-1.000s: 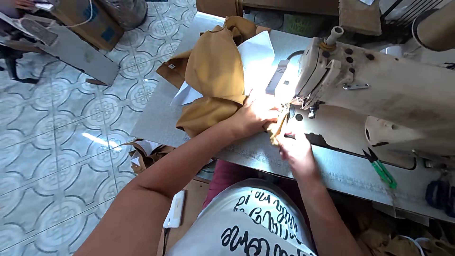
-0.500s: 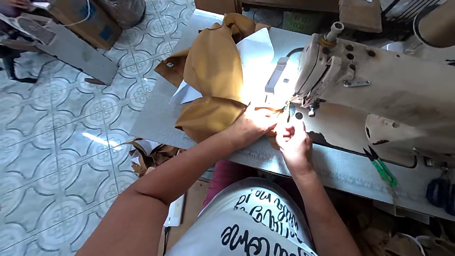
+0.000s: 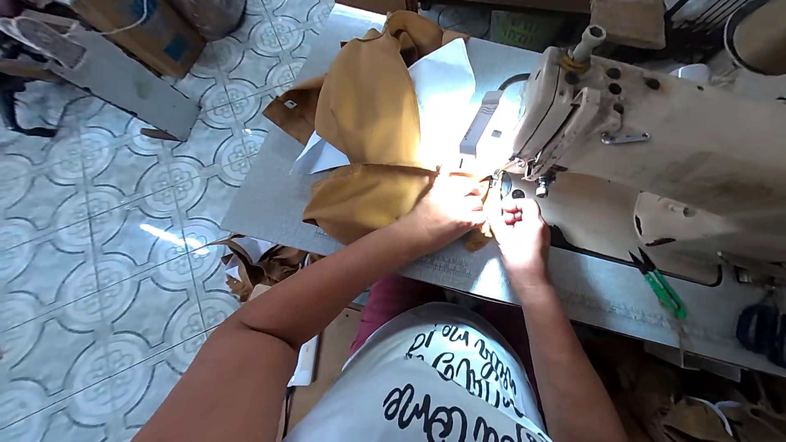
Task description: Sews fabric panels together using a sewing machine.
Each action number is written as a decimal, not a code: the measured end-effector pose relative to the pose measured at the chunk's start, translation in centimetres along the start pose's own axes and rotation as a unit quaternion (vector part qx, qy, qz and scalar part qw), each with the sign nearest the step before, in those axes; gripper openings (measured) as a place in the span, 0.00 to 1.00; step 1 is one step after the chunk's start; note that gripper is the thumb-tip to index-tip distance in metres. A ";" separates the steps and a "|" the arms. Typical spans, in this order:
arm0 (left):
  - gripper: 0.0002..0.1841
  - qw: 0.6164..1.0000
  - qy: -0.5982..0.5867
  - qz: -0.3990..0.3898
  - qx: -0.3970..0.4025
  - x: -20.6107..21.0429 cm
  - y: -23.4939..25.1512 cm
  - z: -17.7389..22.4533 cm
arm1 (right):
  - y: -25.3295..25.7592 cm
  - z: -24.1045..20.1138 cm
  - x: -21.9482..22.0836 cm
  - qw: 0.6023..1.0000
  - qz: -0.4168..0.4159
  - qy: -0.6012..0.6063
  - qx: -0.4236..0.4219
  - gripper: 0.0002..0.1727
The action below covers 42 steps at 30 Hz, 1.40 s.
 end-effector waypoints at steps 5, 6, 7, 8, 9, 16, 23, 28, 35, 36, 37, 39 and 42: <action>0.13 1.000 0.013 -0.007 -0.006 0.4 -0.1 0.0 | 0.0 -0.5 0.3 0.997 -0.010 -0.080 -0.007 0.08; 0.12 1.000 0.014 -0.001 -0.006 0.4 -0.2 0.0 | -0.1 -0.5 0.4 0.996 -0.016 -0.092 -0.007 0.07; 0.12 1.000 0.012 0.002 -0.010 0.3 -0.2 0.0 | -0.3 -0.6 0.4 0.994 -0.019 -0.105 -0.012 0.07; 0.12 1.000 0.014 -0.003 -0.015 0.3 -0.1 -0.1 | -0.3 -0.6 0.5 0.993 -0.020 -0.119 -0.017 0.07; 0.12 0.999 0.023 -0.011 -0.020 0.3 -0.1 0.0 | -0.4 -0.7 0.5 0.991 -0.022 -0.130 -0.019 0.07; 0.15 0.998 0.040 -0.047 -0.030 0.3 0.0 -0.2 | -0.6 -1.4 0.4 0.984 -0.018 -0.171 -0.041 0.05; 0.12 0.999 0.022 -0.029 -0.040 0.1 -0.1 -0.5 | -1.3 -1.5 0.6 0.979 0.008 -0.160 -0.127 0.06; 0.14 1.000 -0.003 -0.010 -0.029 0.0 -0.3 -1.0 | -1.9 -1.6 1.2 0.971 0.030 -0.177 -0.156 0.08; 0.15 0.999 0.005 -0.012 -0.047 0.3 0.7 -2.5 | -0.6 -1.1 1.6 0.970 0.037 -0.176 -0.161 0.08; 0.15 0.999 0.005 -0.003 -0.047 0.3 1.0 -2.8 | -0.1 -1.1 1.7 0.971 0.036 -0.176 -0.157 0.09; 0.15 0.999 0.007 0.007 -0.045 0.4 1.2 -3.1 | 0.3 -1.1 1.7 0.971 0.039 -0.178 -0.156 0.10; 0.16 0.999 0.006 0.022 -0.042 1.0 1.4 -3.9 | 1.1 -1.0 1.7 0.972 0.047 -0.177 -0.146 0.10; 0.18 0.997 -0.021 0.012 -0.072 1.2 0.6 -4.4 | 1.7 -0.5 1.1 0.984 0.001 -0.153 -0.095 0.12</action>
Point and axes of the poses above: each hand's wrist, its own y-axis towards the middle knuckle, its own x-axis out of the palm, z = x × y, the point moved 4 cm from there along y, towards the middle knuckle, and after that the axes turned 4 degrees about x, right-handed, at the moved point
